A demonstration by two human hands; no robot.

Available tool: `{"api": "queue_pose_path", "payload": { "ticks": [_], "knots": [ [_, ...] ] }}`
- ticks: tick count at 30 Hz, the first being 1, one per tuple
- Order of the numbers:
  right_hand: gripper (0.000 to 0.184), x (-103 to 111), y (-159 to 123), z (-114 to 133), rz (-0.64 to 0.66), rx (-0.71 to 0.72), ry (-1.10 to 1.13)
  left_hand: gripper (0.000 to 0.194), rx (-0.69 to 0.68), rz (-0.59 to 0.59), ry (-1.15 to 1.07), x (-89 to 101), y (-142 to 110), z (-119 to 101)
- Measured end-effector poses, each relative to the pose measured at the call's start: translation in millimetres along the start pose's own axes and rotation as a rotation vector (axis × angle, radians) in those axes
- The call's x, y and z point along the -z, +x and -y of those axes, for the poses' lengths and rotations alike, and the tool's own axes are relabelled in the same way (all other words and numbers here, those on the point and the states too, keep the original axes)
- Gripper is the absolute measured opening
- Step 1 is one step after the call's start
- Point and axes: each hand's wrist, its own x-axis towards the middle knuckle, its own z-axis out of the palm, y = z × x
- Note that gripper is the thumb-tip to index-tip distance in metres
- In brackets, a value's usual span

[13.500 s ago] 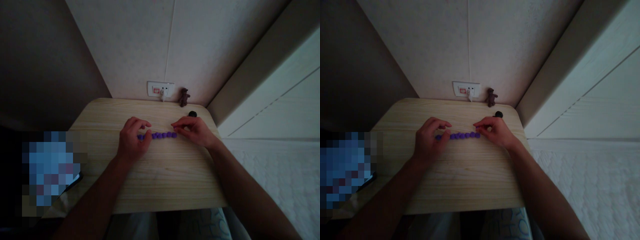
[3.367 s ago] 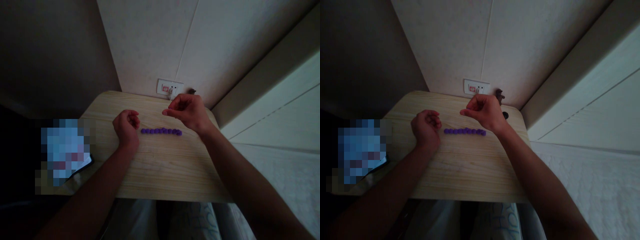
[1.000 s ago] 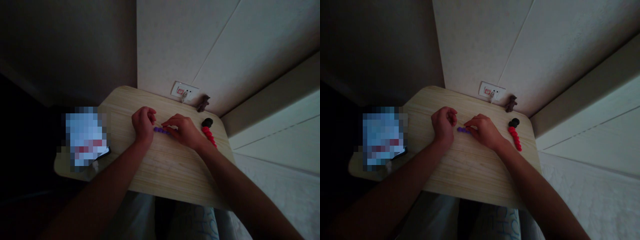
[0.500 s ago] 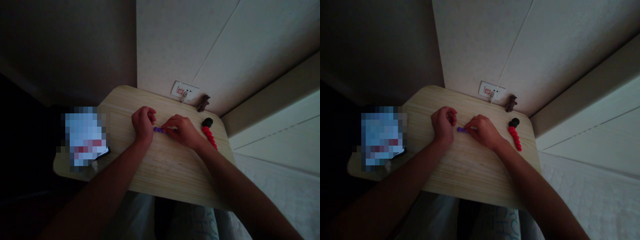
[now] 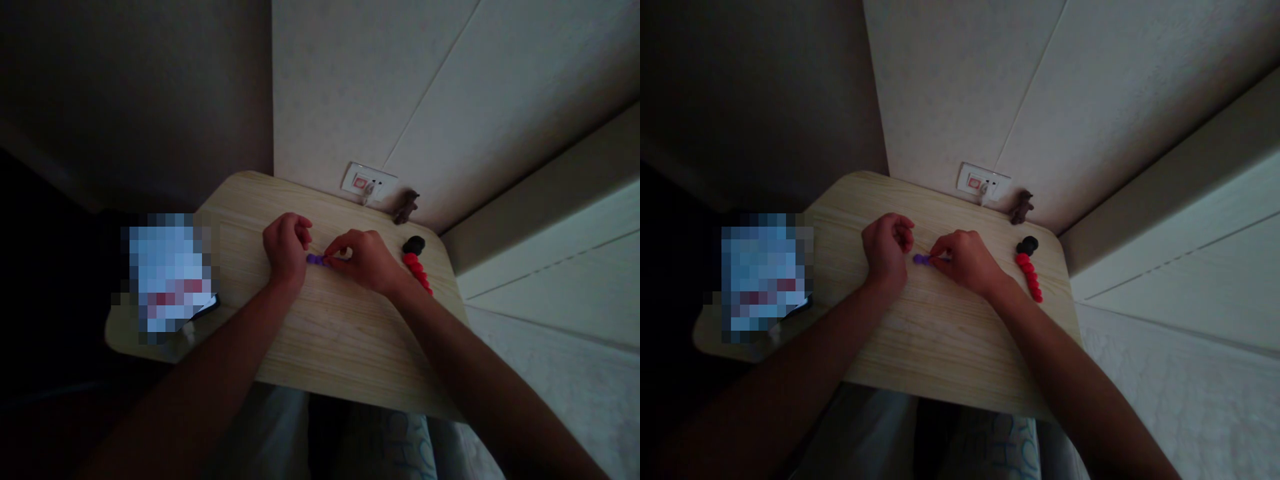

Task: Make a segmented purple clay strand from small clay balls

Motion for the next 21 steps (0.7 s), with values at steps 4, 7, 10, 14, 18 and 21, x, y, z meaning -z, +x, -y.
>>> {"api": "queue_pose_path", "payload": {
  "ticks": [4,7,10,14,18,21],
  "knots": [
    [0.014,1.9,1.6,0.6,0.018,0.032,-0.017,0.022,0.002,0.001,-0.01,0.3,0.5,0.8],
    [0.013,1.9,2.6,1.6,0.03,0.06,-0.024,0.021,-0.002,0.001,-0.017,0.3,0.1,0.9],
    [0.014,1.7,3.1,3.5,0.035,0.062,-0.016,0.022,0.001,0.0,-0.009,-0.4,-0.6,0.1],
    [0.013,2.0,3.5,6.1,0.047,0.058,-0.008,0.021,0.01,-0.006,-0.012,-1.3,-0.6,-0.7],
    [0.014,1.5,4.1,6.7,0.054,0.051,-0.026,0.021,0.001,-0.004,-0.03,-1.3,0.0,0.0],
    [0.014,0.8,4.5,6.3,0.055,0.048,-0.026,0.021,-0.011,0.004,-0.028,-0.9,0.0,0.3]
  ]
}}
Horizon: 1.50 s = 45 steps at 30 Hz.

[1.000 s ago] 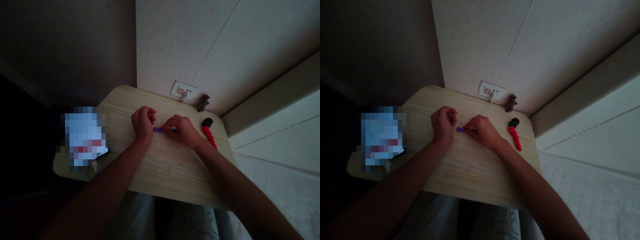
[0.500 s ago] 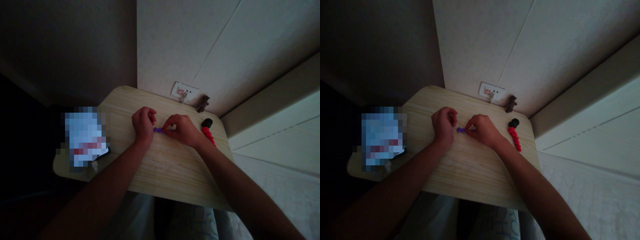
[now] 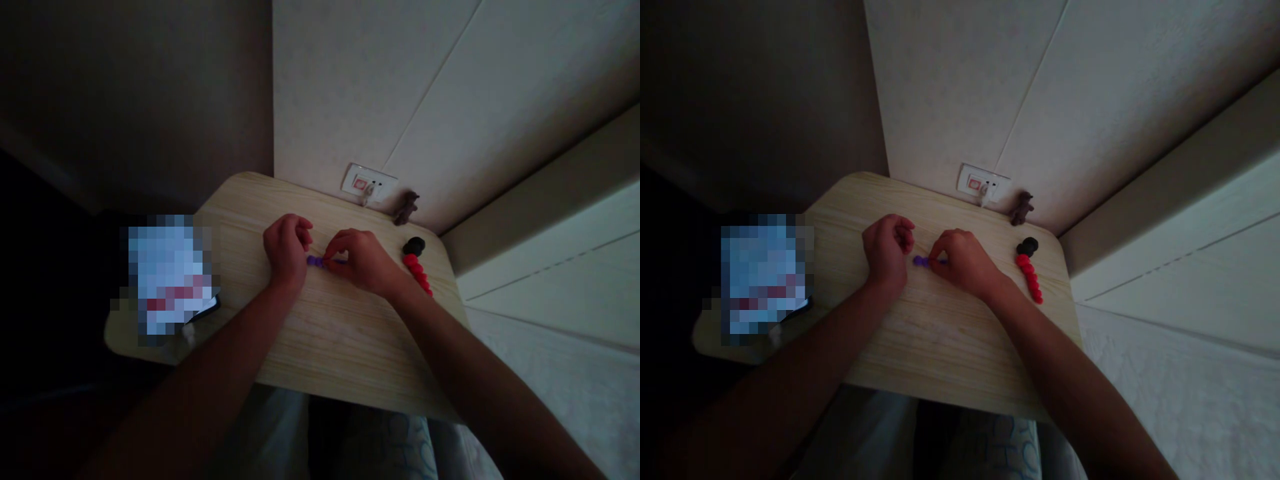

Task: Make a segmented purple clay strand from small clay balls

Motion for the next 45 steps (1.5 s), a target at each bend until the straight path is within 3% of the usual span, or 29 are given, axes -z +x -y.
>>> {"api": "queue_pose_path", "payload": {
  "ticks": [45],
  "knots": [
    [0.012,1.5,3.5,4.2,0.029,-0.052,-0.035,0.022,0.01,-0.008,0.021,-0.9,-0.5,-0.8]
  ]
}}
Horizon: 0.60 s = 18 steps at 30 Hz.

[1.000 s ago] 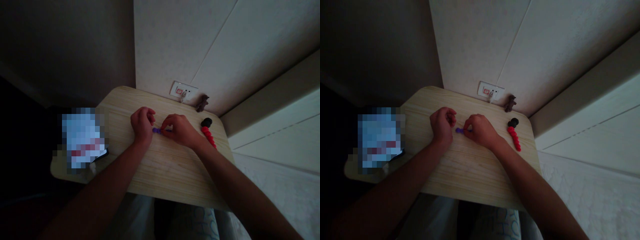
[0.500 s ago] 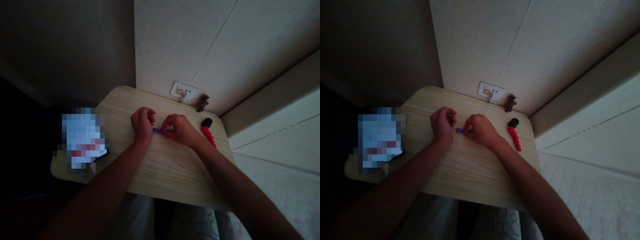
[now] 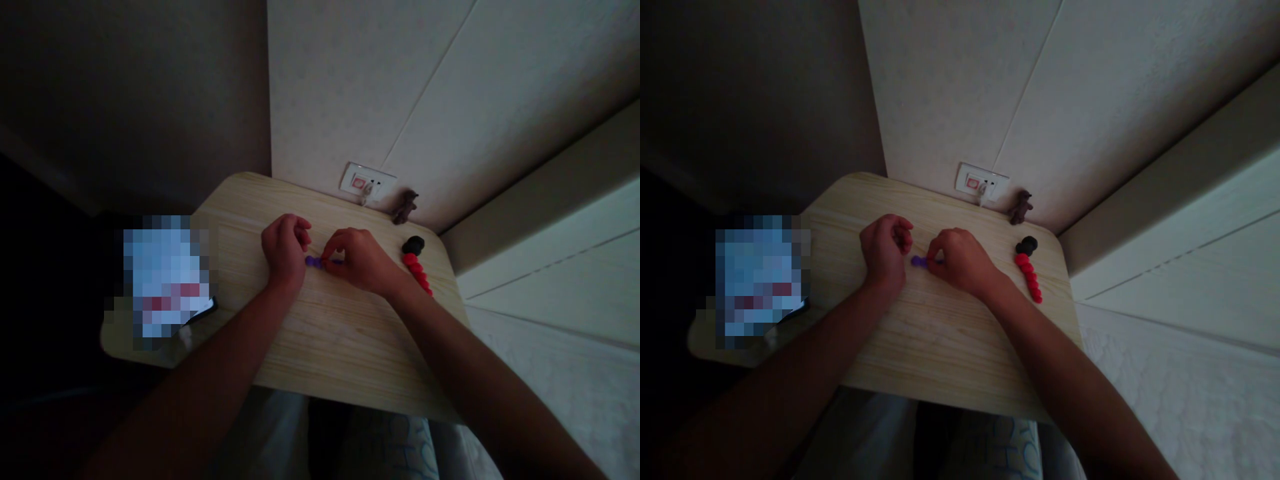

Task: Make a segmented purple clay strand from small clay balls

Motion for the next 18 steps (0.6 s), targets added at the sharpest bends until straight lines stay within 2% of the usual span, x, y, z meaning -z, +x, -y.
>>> {"api": "queue_pose_path", "payload": {
  "ticks": [18],
  "knots": [
    [0.011,0.6,1.0,0.3,0.021,-0.009,0.018,0.021,-0.02,0.008,0.011,0.6,1.0,1.4]
  ]
}}
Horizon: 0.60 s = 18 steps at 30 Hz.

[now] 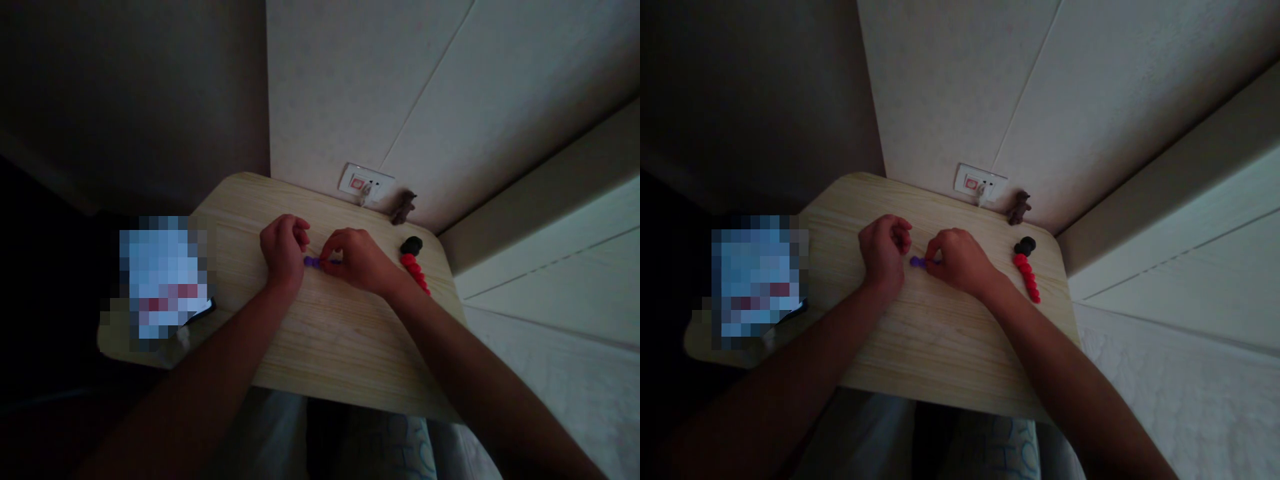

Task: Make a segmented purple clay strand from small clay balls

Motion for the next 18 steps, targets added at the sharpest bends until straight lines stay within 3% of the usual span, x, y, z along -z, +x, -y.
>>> {"api": "queue_pose_path", "payload": {
  "ticks": [11,18],
  "knots": [
    [0.01,1.3,-3.4,-0.9,-0.032,-0.007,-0.035,0.02,0.023,-0.002,-0.014,0.2,-0.3,0.0],
    [0.012,9.8,-14.5,-7.3,-0.202,-0.013,0.081,0.019,0.014,-0.001,-0.004,0.9,-0.1,-0.1]
  ]
}}
